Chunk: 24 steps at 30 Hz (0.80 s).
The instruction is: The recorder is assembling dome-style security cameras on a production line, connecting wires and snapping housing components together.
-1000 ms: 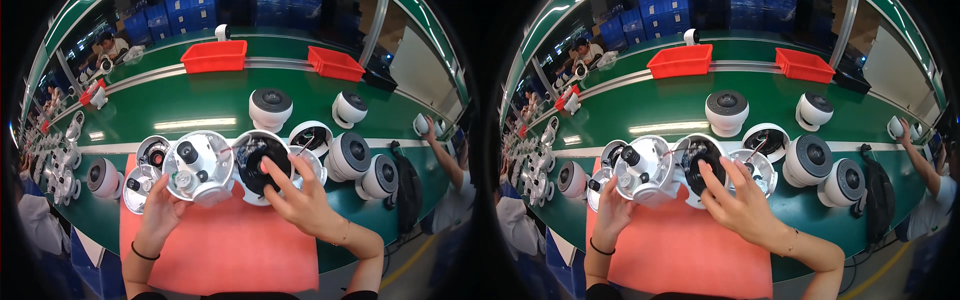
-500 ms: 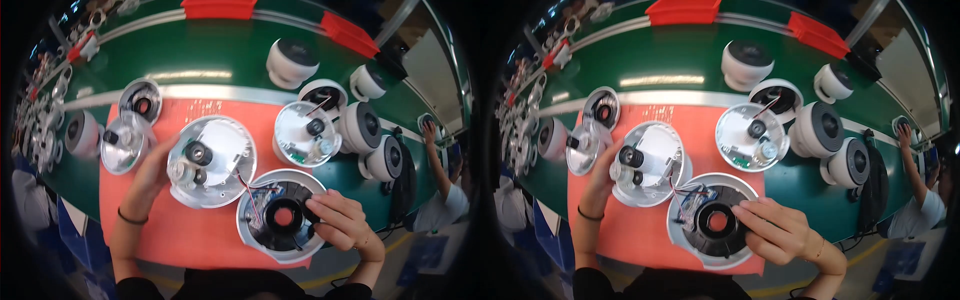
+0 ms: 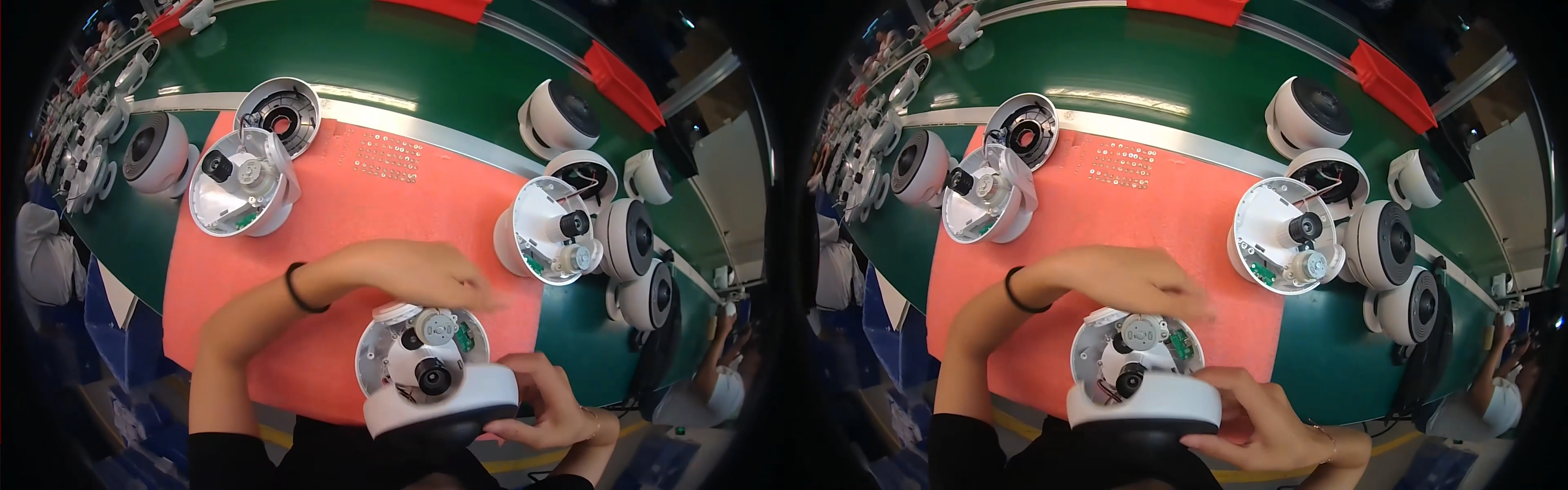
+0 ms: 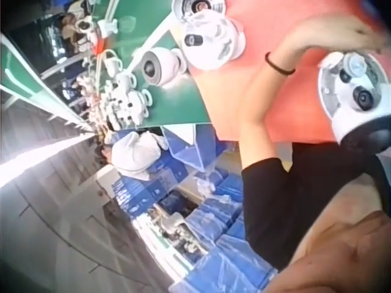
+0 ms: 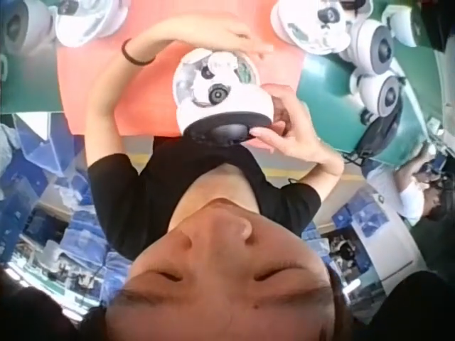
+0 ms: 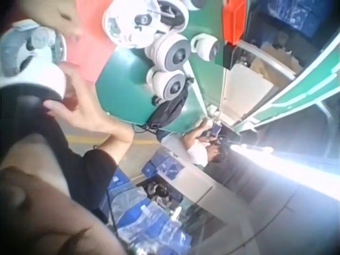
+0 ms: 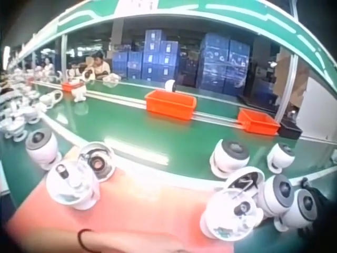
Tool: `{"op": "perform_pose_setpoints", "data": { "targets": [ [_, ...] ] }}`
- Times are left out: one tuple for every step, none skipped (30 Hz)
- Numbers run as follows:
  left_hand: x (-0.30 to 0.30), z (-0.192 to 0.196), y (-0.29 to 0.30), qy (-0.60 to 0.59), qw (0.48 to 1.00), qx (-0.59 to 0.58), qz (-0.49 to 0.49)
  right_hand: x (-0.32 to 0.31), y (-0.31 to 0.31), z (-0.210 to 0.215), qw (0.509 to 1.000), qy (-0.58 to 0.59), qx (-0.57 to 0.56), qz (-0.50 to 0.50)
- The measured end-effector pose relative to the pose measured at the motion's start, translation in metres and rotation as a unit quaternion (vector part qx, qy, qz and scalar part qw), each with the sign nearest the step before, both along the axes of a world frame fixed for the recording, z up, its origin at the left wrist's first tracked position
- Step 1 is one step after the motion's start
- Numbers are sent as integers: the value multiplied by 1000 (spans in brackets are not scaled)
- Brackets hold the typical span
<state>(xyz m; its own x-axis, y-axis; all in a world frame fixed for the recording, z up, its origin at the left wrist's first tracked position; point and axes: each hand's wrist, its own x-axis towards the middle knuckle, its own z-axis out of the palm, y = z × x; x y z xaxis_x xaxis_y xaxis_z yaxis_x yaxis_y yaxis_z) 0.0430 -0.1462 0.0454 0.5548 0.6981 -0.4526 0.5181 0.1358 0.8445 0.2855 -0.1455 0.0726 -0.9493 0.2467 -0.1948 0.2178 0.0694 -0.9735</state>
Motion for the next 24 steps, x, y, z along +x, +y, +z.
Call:
{"op": "perform_pose_setpoints", "data": {
  "targets": [
    [-2, -3, -13, -65, 986, 6, 153, -6, 3, 2, 1000, 0, -2, 2],
    [-5, -6, -28, -67, 986, 5, 152, -14, 2, 6, 996, -46, -71, -25],
    [-6, -9, -42, -127, 944, 57, 299, -19, 2, 9, 985, -90, -139, -56],
    [-8, -12, -56, -184, 874, 107, 437, -21, 2, 5, 982, -90, -150, -66],
    [-10, -11, -71, -165, 865, 148, 451, -22, 5, 4, 981, -92, -152, -72],
    [-13, -9, -89, -141, 851, 188, 469, -24, 9, 2, 977, -106, -172, -76],
    [-15, -7, -111, -108, 861, 198, 456, -25, 11, 4, 972, -117, -188, -75],
    [-16, -7, -131, -79, 869, 206, 443, -28, 12, 4, 972, -118, -191, -71],
    [-13, -5, -141, -41, 882, 240, 404, -30, 13, 5, 974, -111, -185, -67],
    [-11, -1, -149, -3, 891, 274, 363, -32, 14, 6, 977, -105, -177, -64],
    [-4, 3, -152, -7, 891, 273, 363, -35, 16, 10, 976, -109, -177, -65],
    [5, 9, -154, 25, 883, 265, 387, -41, 21, 13, 982, -113, -149, -39],
    [11, 14, -156, 58, 874, 256, 410, -46, 24, 14, 986, -116, -122, -12],
    [14, 13, -155, 93, 871, 254, 410, -45, 26, 13, 986, -121, -118, -12],
    [16, 16, -154, 88, 870, 256, 412, -43, 29, 9, 993, -98, -59, -1],
    [16, 20, -153, 147, 876, 255, 383, -41, 32, 6, 997, -75, 1, 12],
    [17, 24, -154, 207, 877, 252, 351, -39, 32, 3, 997, -76, 4, 13],
    [18, 25, -154, 207, 876, 254, 354, -38, 34, -1, 997, -73, 14, -7],
    [18, 27, -153, 229, 875, 257, 340, -37, 35, -2, 997, -69, 24, -28],
    [17, 27, -152, 251, 875, 259, 324, -39, 36, -1, 997, -69, 25, -28],
    [16, 23, -152, 251, 874, 260, 324, -44, 38, 0, 994, -62, 83, -21],
    [16, 15, -154, 252, 861, 303, 321, -49, 41, 1, 988, -55, 140, -14],
    [16, 9, -154, 253, 847, 343, 318, -55, 42, 2, 989, -56, 140, -14],
    [16, 10, -155, 252, 848, 342, 318, -62, 43, 4, 981, -60, 182, 4]
  ]
}}
